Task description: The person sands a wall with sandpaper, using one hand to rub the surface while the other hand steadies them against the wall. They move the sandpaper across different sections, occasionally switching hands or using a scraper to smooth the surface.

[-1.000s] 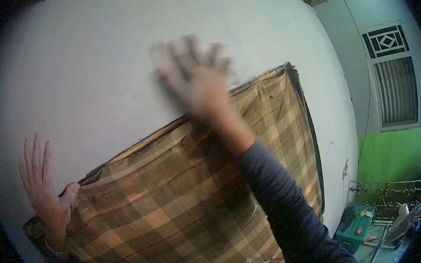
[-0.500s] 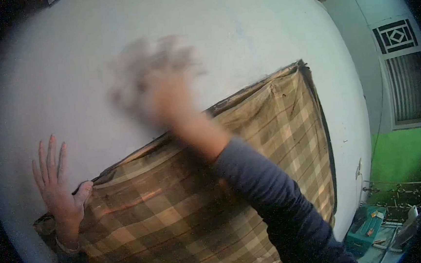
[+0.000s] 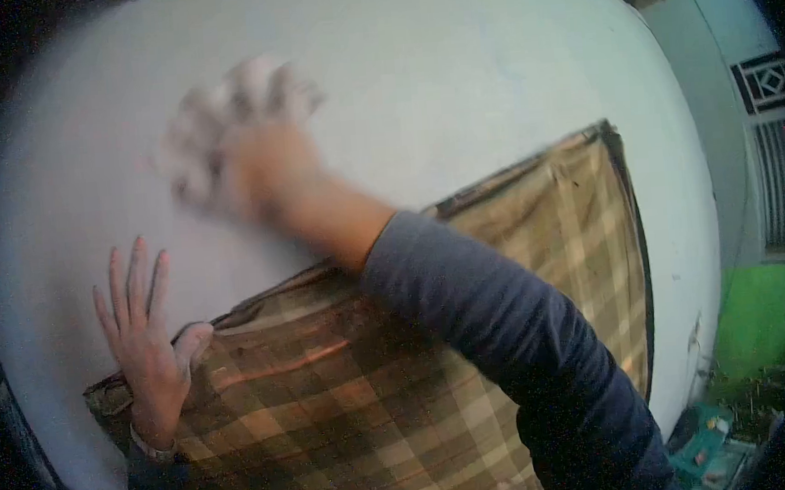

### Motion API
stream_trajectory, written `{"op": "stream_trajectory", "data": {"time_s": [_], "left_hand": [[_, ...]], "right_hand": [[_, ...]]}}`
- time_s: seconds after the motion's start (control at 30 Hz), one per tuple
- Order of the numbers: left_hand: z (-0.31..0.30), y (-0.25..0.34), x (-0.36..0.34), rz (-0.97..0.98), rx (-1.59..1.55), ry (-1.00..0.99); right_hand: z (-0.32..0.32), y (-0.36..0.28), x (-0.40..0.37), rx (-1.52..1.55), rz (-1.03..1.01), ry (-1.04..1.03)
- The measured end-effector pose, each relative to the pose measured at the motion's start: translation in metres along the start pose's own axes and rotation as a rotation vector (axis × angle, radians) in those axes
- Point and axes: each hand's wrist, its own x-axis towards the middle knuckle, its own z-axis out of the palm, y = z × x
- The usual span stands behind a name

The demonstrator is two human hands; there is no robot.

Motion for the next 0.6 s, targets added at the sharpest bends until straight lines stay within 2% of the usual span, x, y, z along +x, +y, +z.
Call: {"op": "stream_trajectory", "data": {"time_s": [0.03, 0.07, 0.13, 0.17, 0.2, 0.23, 0.27, 0.37, 0.4, 0.43, 0.47, 0.5, 0.57, 0.6], "left_hand": [[-0.002, -0.002, -0.002, -0.005, -0.021, -0.019], [-0.001, -0.004, -0.002, -0.008, 0.008, -0.022], [0.002, -0.002, -0.004, -0.031, -0.018, -0.002], [0.003, 0.000, -0.004, -0.041, -0.031, 0.008], [0.003, 0.002, -0.003, -0.051, -0.027, 0.014], [0.003, 0.005, -0.002, -0.052, -0.008, 0.025], [0.003, 0.005, -0.003, -0.051, 0.010, 0.030], [0.003, 0.004, -0.005, -0.039, -0.023, -0.031], [0.002, 0.006, -0.005, -0.049, -0.029, -0.036], [0.002, 0.007, -0.006, -0.058, -0.041, -0.037], [0.003, 0.006, -0.006, -0.058, -0.066, -0.028], [0.002, 0.003, -0.007, -0.058, -0.075, -0.021], [0.001, 0.000, -0.008, -0.052, -0.064, -0.018], [0.001, -0.002, -0.009, -0.059, -0.072, -0.007]], "right_hand": [[-0.008, -0.018, 0.000, 0.166, -0.111, 0.021], [-0.006, -0.007, 0.006, 0.187, -0.111, 0.042], [0.005, 0.072, 0.013, 0.004, -0.091, 0.007], [0.018, 0.147, 0.009, -0.117, -0.125, -0.016], [0.008, 0.213, 0.006, -0.635, -0.062, -0.257], [0.013, 0.307, -0.001, -0.062, 0.486, -0.333], [-0.014, 0.279, -0.012, -0.317, 0.593, -0.249], [0.021, 0.258, 0.029, -0.309, 0.490, -0.277], [0.045, 0.240, 0.052, -0.072, 0.507, -0.181], [0.078, 0.202, 0.075, -0.182, 0.279, -0.095], [-0.002, 0.075, 0.089, 0.078, 0.438, -0.397], [0.011, 0.079, 0.097, 0.086, 0.419, -0.385], [0.051, 0.106, 0.108, -0.133, -0.042, -0.086], [0.042, 0.137, 0.101, -0.092, 0.124, -0.181]]}}
